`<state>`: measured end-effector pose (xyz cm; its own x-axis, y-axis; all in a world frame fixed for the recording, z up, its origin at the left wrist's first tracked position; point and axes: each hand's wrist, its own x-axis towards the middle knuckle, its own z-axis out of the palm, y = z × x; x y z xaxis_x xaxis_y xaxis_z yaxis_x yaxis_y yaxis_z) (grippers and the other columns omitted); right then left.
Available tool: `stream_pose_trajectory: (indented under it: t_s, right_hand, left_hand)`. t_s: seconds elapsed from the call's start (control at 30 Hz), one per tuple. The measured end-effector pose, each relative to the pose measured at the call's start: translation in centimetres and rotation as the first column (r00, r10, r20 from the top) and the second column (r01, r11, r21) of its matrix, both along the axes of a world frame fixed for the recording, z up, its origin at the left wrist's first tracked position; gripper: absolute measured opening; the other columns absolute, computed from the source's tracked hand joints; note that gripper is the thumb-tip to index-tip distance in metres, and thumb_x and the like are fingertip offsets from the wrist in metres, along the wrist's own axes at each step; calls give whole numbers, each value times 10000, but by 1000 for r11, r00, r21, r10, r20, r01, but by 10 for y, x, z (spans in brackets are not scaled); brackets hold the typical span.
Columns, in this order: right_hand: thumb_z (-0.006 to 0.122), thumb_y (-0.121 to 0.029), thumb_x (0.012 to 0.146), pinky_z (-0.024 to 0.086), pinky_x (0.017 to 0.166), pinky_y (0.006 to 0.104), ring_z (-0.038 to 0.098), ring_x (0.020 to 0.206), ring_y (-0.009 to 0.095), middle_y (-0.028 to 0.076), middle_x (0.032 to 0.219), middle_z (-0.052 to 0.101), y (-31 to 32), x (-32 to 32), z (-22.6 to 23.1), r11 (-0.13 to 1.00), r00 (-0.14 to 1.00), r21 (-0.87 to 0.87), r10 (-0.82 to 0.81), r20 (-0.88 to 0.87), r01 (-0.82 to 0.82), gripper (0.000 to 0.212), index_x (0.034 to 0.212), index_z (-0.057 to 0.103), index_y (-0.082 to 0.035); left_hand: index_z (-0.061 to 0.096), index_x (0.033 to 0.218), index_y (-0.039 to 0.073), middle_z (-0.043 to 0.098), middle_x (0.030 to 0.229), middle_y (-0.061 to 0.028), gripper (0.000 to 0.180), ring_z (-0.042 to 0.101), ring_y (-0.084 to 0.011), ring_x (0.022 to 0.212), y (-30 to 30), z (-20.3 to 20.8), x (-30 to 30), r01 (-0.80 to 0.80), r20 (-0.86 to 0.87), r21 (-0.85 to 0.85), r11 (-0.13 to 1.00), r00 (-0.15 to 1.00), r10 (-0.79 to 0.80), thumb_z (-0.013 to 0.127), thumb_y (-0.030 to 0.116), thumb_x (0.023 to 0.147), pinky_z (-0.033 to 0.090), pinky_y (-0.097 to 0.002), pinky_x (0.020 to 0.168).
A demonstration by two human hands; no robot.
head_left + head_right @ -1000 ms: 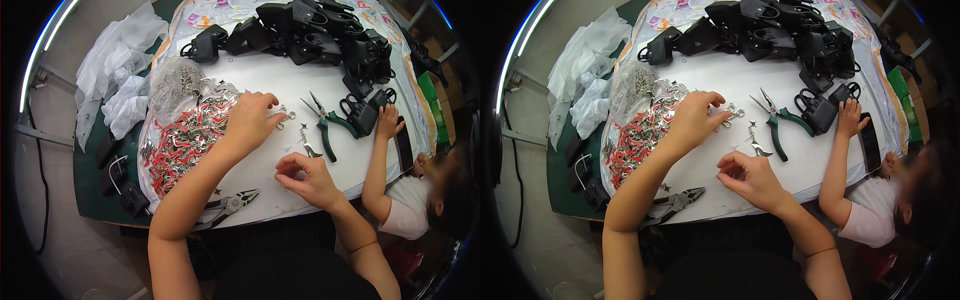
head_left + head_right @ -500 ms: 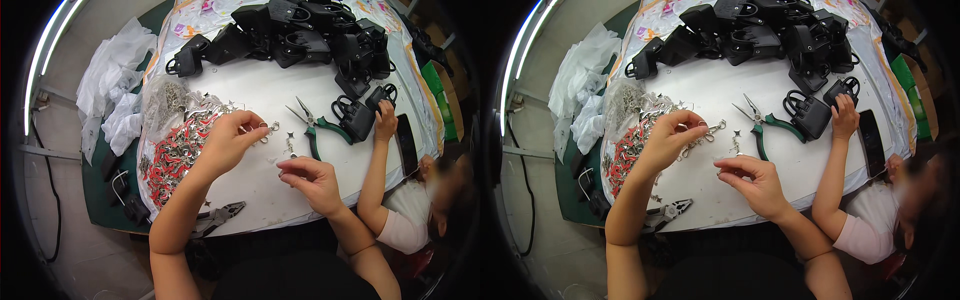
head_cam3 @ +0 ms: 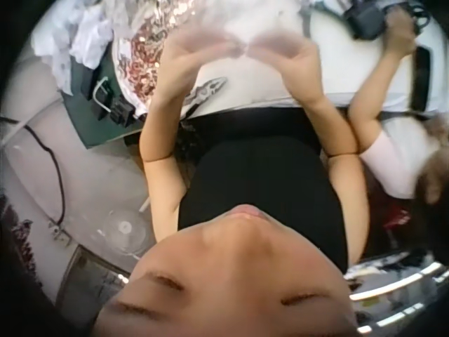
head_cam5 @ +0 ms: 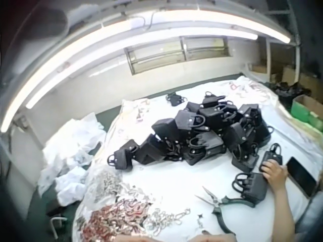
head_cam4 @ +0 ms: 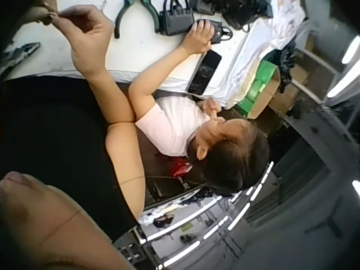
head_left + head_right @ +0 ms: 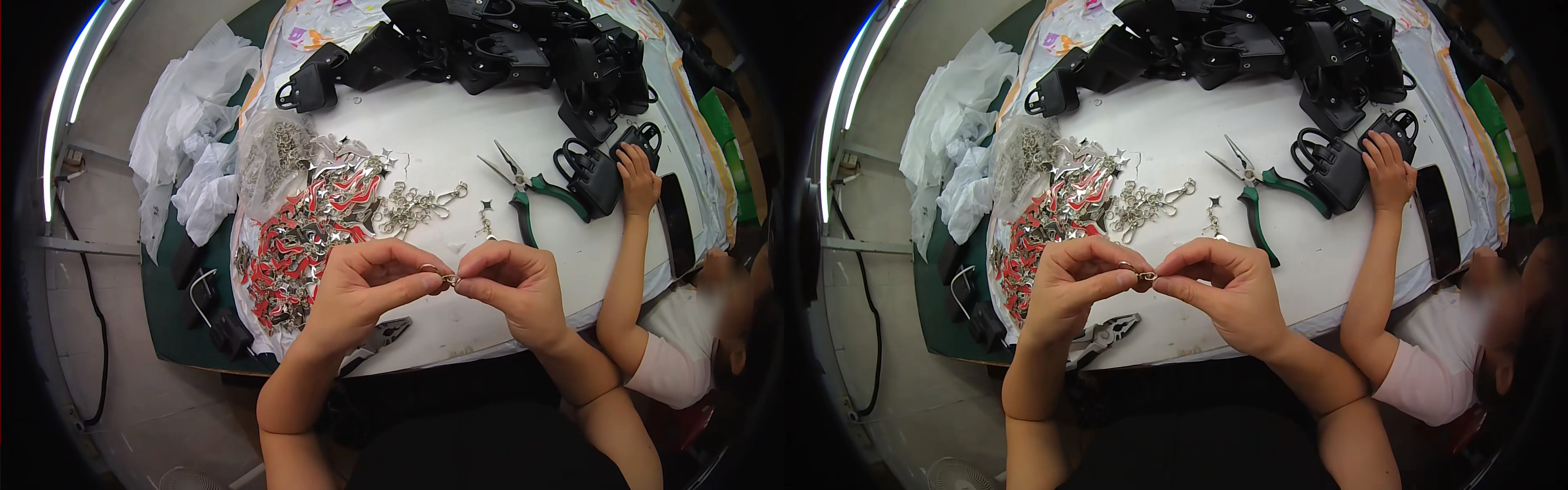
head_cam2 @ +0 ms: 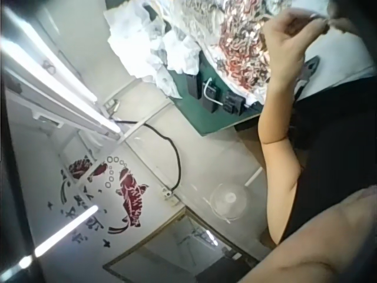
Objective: The person attaches small metal charms and chain links to black plastic pouches using pliers, repeating the process for multiple items.
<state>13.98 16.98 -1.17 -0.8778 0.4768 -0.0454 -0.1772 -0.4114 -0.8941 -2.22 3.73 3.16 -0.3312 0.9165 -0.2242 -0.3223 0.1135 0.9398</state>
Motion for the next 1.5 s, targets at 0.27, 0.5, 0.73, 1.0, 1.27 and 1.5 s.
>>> stream_pose_trajectory:
  t_s: [0.27,0.5,0.73,1.0,1.27,1.5]
  right_hand:
    - [754,86,805,491,828,286,605,917,150,97,991,644,-5,12,3,961,978,227,-123,-166,159,172,936,684,0]
    - [774,55,780,466,870,355,572,974,234,129,1047,596,1,57,29,744,914,532,-294,-281,403,211,903,633,-42]
    - [746,52,797,454,906,362,557,1002,237,142,1090,578,0,86,27,718,859,479,-368,-357,506,214,933,609,-40]
    - [617,80,891,456,967,373,588,1040,219,155,1103,575,7,67,29,922,898,166,-279,-341,349,161,1017,575,-12]
    - [615,-41,965,518,895,330,644,969,179,83,1068,613,-30,18,10,950,951,-311,-100,-294,4,50,1006,589,-28]
    - [598,-144,998,540,866,293,609,880,113,46,999,573,-45,12,14,721,960,-645,105,-260,-254,86,993,569,-63]
  left_hand:
    - [693,1015,-56,729,971,-142,178,700,-180,918,4,-1,-5,104,-24,-148,984,994,-109,724,-11,845,559,-317,841]
    - [683,1063,-20,715,972,-137,440,678,-245,892,143,-23,31,100,-814,27,995,580,-36,769,357,852,521,-355,811]
    - [718,928,-15,653,1076,-155,387,592,-241,1031,225,-48,47,4,-776,-260,966,594,-211,760,361,846,474,-348,797]
    - [682,1051,-9,594,1207,-73,202,566,-126,980,83,-1,21,127,-121,233,964,987,-101,630,171,976,444,-293,902]
    - [576,1366,13,403,1466,-139,543,357,-270,1412,-36,-13,40,-15,-64,308,951,997,37,729,57,847,347,-390,1125]
    - [-65,1592,77,443,1473,-203,1330,439,-275,1365,-55,-36,58,-245,-53,397,884,956,289,894,40,671,309,-411,1136]
